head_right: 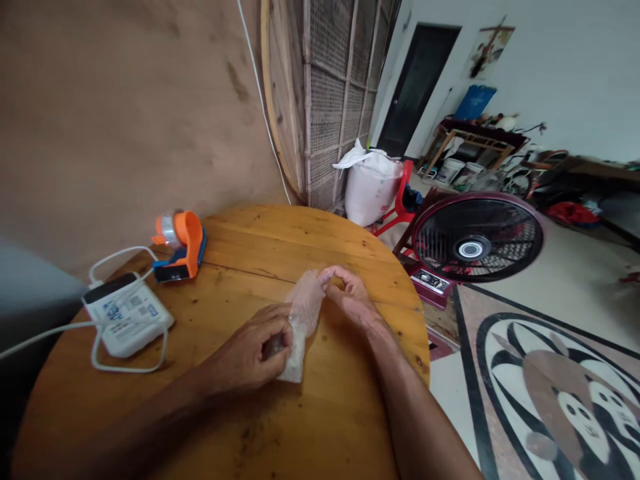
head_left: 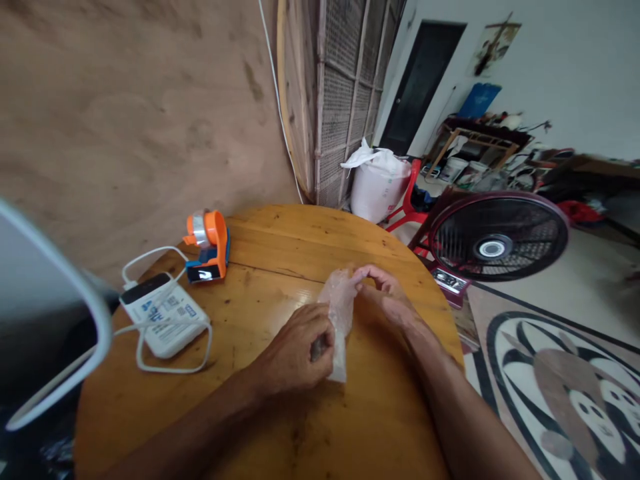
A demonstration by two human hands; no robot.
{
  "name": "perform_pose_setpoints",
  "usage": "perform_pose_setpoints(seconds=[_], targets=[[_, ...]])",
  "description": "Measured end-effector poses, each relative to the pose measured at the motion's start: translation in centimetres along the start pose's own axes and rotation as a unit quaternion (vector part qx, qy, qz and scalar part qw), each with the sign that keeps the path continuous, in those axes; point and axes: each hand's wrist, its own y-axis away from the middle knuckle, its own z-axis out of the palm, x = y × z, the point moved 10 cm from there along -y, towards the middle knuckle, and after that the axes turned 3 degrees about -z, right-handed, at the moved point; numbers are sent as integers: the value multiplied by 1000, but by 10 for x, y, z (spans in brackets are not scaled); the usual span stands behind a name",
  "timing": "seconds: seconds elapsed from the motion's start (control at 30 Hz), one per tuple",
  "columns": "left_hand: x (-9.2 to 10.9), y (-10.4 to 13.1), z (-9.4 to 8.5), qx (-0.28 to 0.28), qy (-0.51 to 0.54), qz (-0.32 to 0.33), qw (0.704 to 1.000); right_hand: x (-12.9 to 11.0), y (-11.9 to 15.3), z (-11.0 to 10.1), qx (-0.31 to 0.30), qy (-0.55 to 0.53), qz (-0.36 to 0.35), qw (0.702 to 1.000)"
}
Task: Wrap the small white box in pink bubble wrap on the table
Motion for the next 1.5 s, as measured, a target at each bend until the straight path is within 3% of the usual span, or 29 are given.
perform_pose_setpoints(seconds=[0.2,0.43,0.57,0.67,0.77,0.87,0.93,1.0,1.13,1.27,1.37,1.5], targets=[[2,-1,0,3,6,11,1000,16,-7,8,-3,30,-4,1000],[-4,5,1,15,-18,-11,1000,26,-7,-2,113,242,-48,962],[3,6,-5,44,-63,17,997,26,-6,-1,112,281,-59,951],[6,5,-5,34,-65,22,997,24,-7,2,102,313,-55,943],[6,4,-4,27,-51,16,998,18,-5,-5,123,338,-34,932],[7,4,-4,26,-43,20,999,20,2,-28,154,307,51,938],[8,4,-4,24,-42,25,999,30,7,-34,119,279,135,943],[9,4,-4,24,-42,27,998,34,13,-32,66,307,190,930],[9,6,-5,22,-47,23,998,25,14,-19,47,424,191,884],[11,5,-4,15,-54,22,998,17,5,1,60,483,141,862],[13,5,-5,10,-58,22,998,25,1,7,61,439,140,886],[13,5,-4,7,-65,22,998,35,-1,9,90,216,127,964]])
